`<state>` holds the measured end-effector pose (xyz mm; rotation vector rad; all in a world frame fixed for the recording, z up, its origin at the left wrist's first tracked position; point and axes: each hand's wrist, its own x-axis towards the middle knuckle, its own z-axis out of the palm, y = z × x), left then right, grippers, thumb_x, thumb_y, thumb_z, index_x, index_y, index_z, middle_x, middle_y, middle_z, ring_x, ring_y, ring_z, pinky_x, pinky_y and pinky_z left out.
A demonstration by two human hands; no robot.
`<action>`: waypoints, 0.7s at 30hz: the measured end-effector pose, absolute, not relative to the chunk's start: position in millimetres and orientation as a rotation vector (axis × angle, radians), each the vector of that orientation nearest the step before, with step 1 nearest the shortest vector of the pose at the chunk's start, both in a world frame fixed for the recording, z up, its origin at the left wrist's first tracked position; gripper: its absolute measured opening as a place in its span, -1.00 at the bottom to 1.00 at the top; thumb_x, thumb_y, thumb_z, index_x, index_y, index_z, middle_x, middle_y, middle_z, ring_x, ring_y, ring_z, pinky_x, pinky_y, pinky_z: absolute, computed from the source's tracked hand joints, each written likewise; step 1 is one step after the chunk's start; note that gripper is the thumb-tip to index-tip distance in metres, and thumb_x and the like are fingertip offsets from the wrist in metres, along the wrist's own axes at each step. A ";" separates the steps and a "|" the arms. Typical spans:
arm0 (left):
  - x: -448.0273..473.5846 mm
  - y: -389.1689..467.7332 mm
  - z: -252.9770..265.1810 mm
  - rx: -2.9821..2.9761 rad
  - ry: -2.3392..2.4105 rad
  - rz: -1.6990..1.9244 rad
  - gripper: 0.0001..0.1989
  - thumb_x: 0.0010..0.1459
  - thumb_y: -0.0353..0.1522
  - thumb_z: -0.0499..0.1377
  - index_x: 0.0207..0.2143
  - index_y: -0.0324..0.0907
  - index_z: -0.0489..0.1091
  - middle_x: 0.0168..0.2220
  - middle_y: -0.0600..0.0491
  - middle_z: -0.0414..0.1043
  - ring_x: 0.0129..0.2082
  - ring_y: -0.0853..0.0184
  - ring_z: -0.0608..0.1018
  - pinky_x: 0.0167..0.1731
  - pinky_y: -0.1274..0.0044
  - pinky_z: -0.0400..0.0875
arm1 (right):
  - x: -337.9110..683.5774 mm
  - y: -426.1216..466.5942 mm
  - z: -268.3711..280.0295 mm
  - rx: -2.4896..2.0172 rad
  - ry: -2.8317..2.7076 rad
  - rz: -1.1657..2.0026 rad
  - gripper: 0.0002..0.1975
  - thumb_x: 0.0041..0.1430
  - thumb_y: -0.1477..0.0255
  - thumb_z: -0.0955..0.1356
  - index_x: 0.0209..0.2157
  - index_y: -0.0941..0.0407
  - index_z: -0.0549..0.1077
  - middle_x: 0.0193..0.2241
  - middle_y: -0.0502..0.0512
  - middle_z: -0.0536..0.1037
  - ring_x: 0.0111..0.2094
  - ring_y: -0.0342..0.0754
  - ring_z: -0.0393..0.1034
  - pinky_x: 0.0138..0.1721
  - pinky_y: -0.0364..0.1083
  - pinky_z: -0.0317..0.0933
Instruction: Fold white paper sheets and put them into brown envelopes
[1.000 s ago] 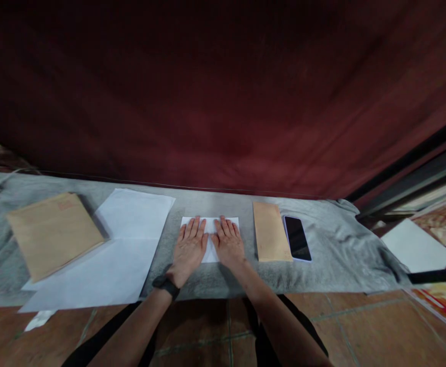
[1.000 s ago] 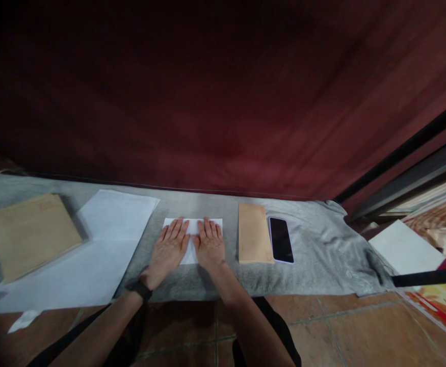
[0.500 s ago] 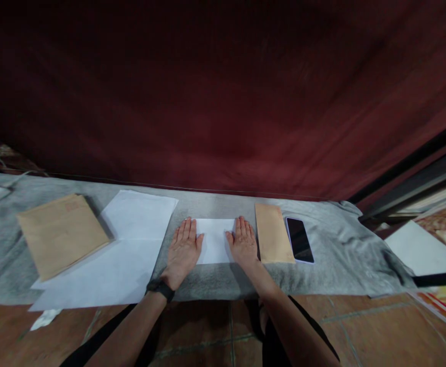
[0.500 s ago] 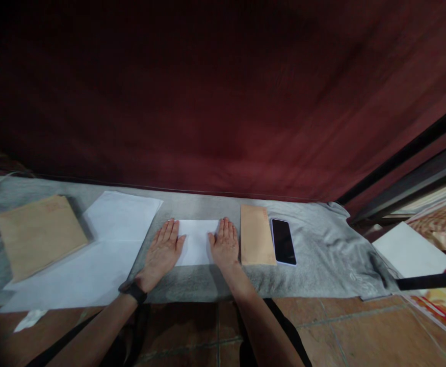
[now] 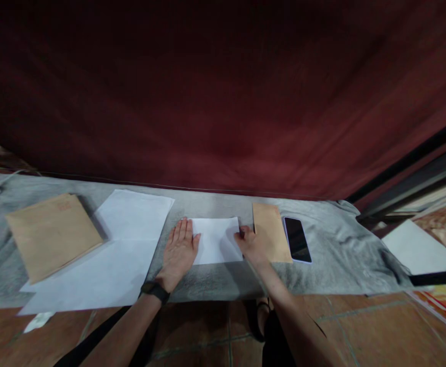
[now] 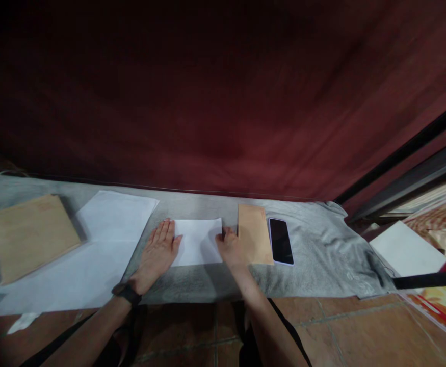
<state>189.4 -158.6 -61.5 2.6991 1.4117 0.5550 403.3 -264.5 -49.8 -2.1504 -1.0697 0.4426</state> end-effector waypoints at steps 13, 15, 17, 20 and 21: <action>209.9 -198.7 -17.5 2.802 0.754 0.650 -0.28 0.31 -0.24 0.09 0.44 -0.23 -0.05 0.45 -0.17 0.01 0.43 0.09 0.13 0.38 0.18 0.05 | 405.0 -262.1 -1.0 -1.270 -0.489 0.867 -0.69 -0.10 0.19 0.48 -0.41 0.06 0.39 -0.50 -0.07 0.48 -0.46 -0.10 0.35 -0.40 -0.16 0.25; 213.0 -199.4 -15.3 2.724 0.810 0.687 -0.32 0.26 -0.42 0.05 0.42 -0.22 0.03 0.43 -0.14 0.06 0.41 0.11 0.18 0.36 0.21 0.11 | 400.6 -261.7 4.5 -1.227 -0.498 0.891 -0.70 -0.09 0.20 0.49 -0.42 0.06 0.39 -0.48 -0.06 0.49 -0.44 -0.10 0.37 -0.38 -0.15 0.28; 215.2 -195.9 -12.3 2.557 0.840 0.784 -0.34 0.22 -0.50 -0.01 0.39 -0.20 0.12 0.39 -0.10 0.16 0.37 0.15 0.26 0.35 0.25 0.16 | 398.0 -260.6 7.2 -1.164 -0.512 0.921 -0.71 -0.03 0.17 0.46 -0.40 0.07 0.40 -0.44 -0.03 0.52 -0.42 -0.08 0.39 -0.36 -0.14 0.30; 218.0 -189.2 -5.7 2.096 0.859 0.980 -0.48 0.32 -0.38 -0.05 0.29 -0.19 0.29 0.27 -0.07 0.37 0.28 0.17 0.40 0.31 0.30 0.26 | 398.7 -258.5 4.5 -1.132 -0.514 0.957 -0.65 0.11 0.07 0.36 -0.30 0.09 0.47 -0.33 0.08 0.58 -0.36 -0.05 0.46 -0.33 -0.10 0.36; 219.1 -187.4 -3.5 1.899 0.893 1.028 -0.52 0.36 -0.30 -0.05 0.24 -0.20 0.35 0.21 -0.08 0.44 0.24 0.14 0.44 0.27 0.30 0.32 | 399.1 -257.9 1.7 -1.172 -0.504 0.960 -0.62 0.13 0.07 0.34 -0.25 0.10 0.49 -0.29 0.11 0.60 -0.34 -0.03 0.48 -0.31 -0.09 0.38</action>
